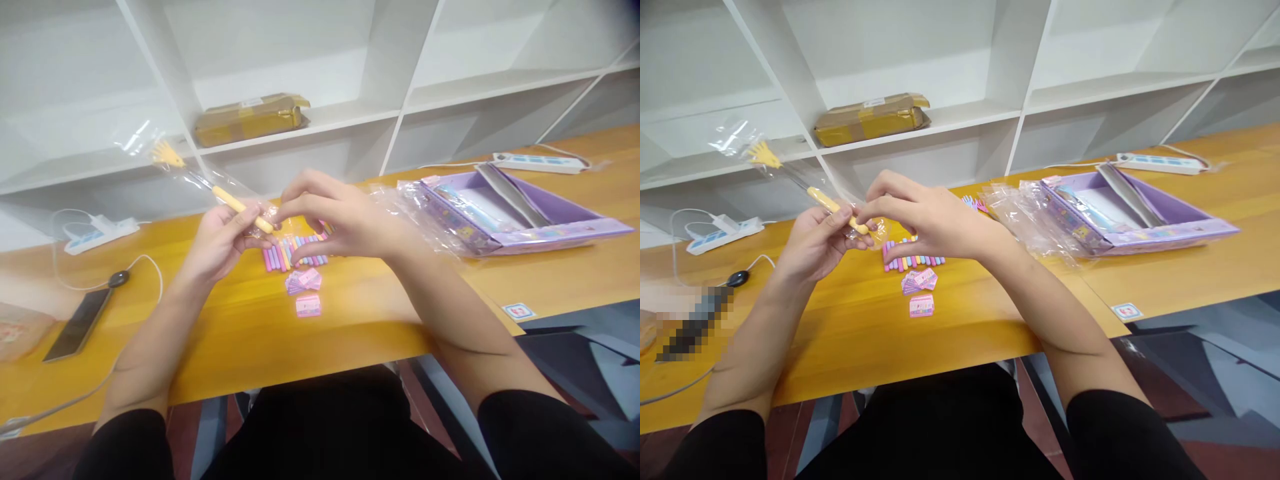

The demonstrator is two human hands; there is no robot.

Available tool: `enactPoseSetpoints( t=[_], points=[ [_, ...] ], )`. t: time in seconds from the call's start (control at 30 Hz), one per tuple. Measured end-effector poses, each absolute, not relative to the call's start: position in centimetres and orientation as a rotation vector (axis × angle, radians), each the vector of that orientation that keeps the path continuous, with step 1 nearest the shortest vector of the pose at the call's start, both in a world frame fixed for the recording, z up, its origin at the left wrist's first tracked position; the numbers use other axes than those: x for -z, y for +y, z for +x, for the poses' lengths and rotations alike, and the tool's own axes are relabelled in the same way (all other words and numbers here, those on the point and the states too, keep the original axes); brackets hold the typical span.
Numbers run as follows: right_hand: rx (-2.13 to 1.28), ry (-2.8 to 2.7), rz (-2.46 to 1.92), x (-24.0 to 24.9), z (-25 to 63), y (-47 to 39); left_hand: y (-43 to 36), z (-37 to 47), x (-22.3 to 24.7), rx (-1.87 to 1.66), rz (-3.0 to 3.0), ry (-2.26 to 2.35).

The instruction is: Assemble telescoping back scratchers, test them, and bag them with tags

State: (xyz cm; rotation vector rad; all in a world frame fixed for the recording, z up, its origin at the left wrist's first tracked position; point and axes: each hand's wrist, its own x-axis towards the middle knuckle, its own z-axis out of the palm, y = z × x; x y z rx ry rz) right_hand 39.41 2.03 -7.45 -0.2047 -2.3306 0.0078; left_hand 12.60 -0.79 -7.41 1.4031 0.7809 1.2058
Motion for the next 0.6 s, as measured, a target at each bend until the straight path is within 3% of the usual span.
enactPoseSetpoints(
  t=[0.17, 0.6],
  points=[
    [0.122, -2.253, -0.075, 7.9, 38.8, 2.1, -0.9, 12.5, 7.5, -1.101, 1.478, 0.742],
    [-0.087, -2.215, -0.253, 8.2, 37.4, 1.8, -0.4, 12.9, 8.5, -1.045, 1.545, 0.689]
  ],
)
